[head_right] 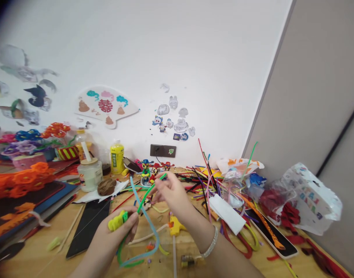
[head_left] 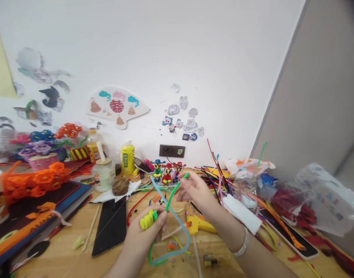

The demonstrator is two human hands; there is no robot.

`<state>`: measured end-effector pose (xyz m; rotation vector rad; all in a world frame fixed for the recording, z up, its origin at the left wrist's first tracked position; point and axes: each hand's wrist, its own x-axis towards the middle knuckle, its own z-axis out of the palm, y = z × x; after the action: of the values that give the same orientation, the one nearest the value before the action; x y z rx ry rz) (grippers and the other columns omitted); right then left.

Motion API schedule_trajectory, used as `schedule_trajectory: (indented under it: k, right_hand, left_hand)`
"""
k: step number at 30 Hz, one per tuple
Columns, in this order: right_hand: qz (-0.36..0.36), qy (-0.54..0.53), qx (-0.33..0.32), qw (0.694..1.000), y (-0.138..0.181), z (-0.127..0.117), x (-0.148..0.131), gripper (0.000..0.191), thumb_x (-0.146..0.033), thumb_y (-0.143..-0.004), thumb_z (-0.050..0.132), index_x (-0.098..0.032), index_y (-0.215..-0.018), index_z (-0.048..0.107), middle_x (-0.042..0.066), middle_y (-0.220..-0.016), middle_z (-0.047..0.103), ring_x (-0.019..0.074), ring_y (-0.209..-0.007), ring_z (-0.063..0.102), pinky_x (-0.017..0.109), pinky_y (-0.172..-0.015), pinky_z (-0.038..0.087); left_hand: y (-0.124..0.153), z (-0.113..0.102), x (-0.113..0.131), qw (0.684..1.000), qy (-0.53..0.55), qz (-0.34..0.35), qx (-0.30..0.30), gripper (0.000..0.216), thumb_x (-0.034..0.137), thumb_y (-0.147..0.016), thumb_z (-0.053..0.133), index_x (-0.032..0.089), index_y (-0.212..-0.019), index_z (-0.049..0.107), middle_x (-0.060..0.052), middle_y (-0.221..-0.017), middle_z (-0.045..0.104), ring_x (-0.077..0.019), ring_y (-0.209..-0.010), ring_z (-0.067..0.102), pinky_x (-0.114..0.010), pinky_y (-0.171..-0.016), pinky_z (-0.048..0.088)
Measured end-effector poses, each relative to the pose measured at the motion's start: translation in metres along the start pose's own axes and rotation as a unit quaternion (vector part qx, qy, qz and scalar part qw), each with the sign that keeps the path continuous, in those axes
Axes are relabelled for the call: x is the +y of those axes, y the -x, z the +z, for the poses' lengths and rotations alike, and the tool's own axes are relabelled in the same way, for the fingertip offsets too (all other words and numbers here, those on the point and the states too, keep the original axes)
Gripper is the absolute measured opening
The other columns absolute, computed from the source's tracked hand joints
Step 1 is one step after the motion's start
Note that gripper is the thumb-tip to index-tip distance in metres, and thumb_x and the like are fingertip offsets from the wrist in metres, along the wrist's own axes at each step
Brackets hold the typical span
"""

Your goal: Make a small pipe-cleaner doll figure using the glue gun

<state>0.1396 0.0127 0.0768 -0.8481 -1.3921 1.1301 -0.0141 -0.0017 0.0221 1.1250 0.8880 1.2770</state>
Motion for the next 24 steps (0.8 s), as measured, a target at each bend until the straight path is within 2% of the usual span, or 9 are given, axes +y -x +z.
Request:
schedule_trajectory:
  k: [3, 6, 9, 13, 18, 21, 24]
  right_hand:
    - [0.051, -0.024, -0.09, 0.994, 0.01, 0.004, 0.003, 0.045, -0.041, -0.065, 0.067, -0.02, -0.093, 0.038, -0.002, -0.066, 0.061, 0.0103, -0.054, 0.056, 0.021, -0.051, 0.04]
    - [0.102, -0.079, -0.09, 0.988, 0.017, 0.008, 0.007, 0.061, -0.032, -0.057, 0.075, -0.02, -0.101, 0.034, -0.003, -0.068, 0.061, 0.0098, -0.055, 0.055, 0.02, -0.05, 0.038]
    - [0.111, -0.12, -0.078, 0.983, 0.02, 0.012, 0.011, 0.072, -0.027, -0.057, 0.075, -0.019, -0.113, 0.03, -0.005, -0.062, 0.059, 0.0088, -0.051, 0.053, 0.019, -0.049, 0.038]
    - [0.089, -0.092, -0.064, 0.99, 0.022, 0.015, 0.012, 0.064, -0.025, -0.059, 0.072, -0.017, -0.112, 0.037, -0.007, -0.057, 0.057, 0.0088, -0.05, 0.052, 0.021, -0.052, 0.04]
    - [0.092, -0.055, -0.09, 0.99, 0.024, 0.017, 0.017, 0.058, -0.032, -0.066, 0.066, -0.018, -0.112, 0.034, -0.006, -0.058, 0.056, 0.0087, -0.048, 0.05, 0.022, -0.05, 0.039]
    - [0.077, -0.028, -0.076, 0.994, 0.024, 0.021, 0.029, 0.058, -0.026, -0.062, 0.069, -0.019, -0.108, 0.035, -0.009, -0.054, 0.051, 0.0072, -0.046, 0.047, 0.02, -0.048, 0.036]
    - [0.067, -0.016, -0.079, 0.994, 0.024, 0.024, 0.035, 0.048, -0.022, -0.064, 0.065, -0.02, -0.102, 0.038, -0.01, -0.055, 0.05, 0.007, -0.046, 0.046, 0.019, -0.047, 0.034]
  left_hand:
    - [0.001, 0.001, 0.004, 1.0, -0.014, 0.008, 0.021, 0.036, 0.044, -0.052, 0.07, 0.016, -0.068, 0.054, 0.006, -0.039, 0.05, -0.0068, -0.034, 0.041, -0.018, -0.036, 0.033]
    - [0.004, 0.003, 0.009, 0.999, -0.029, 0.026, 0.037, 0.03, 0.041, -0.054, 0.069, 0.016, -0.063, 0.054, 0.007, -0.04, 0.049, -0.0058, -0.036, 0.041, -0.016, -0.037, 0.033]
    - [0.005, 0.003, 0.01, 0.997, -0.037, 0.035, 0.054, 0.029, 0.039, -0.055, 0.069, 0.016, -0.063, 0.054, 0.007, -0.041, 0.049, -0.0053, -0.037, 0.04, -0.016, -0.037, 0.032]
    - [0.002, 0.002, 0.008, 0.997, -0.041, 0.036, 0.054, 0.029, 0.04, -0.056, 0.069, 0.015, -0.063, 0.055, 0.007, -0.041, 0.049, -0.0058, -0.037, 0.04, -0.016, -0.038, 0.032]
    - [0.002, 0.001, 0.006, 0.995, -0.064, 0.036, 0.063, 0.031, 0.042, -0.054, 0.069, 0.015, -0.062, 0.057, 0.006, -0.04, 0.048, -0.0071, -0.037, 0.041, -0.017, -0.038, 0.033]
    - [0.002, 0.0, 0.005, 0.995, -0.075, 0.038, 0.051, 0.031, 0.042, -0.054, 0.069, 0.015, -0.062, 0.057, 0.006, -0.041, 0.048, -0.0074, -0.038, 0.042, -0.017, -0.038, 0.033]
    - [0.001, 0.0, 0.004, 0.995, -0.078, 0.033, 0.044, 0.03, 0.042, -0.053, 0.069, 0.015, -0.061, 0.057, 0.006, -0.041, 0.047, -0.0072, -0.038, 0.041, -0.017, -0.038, 0.033]
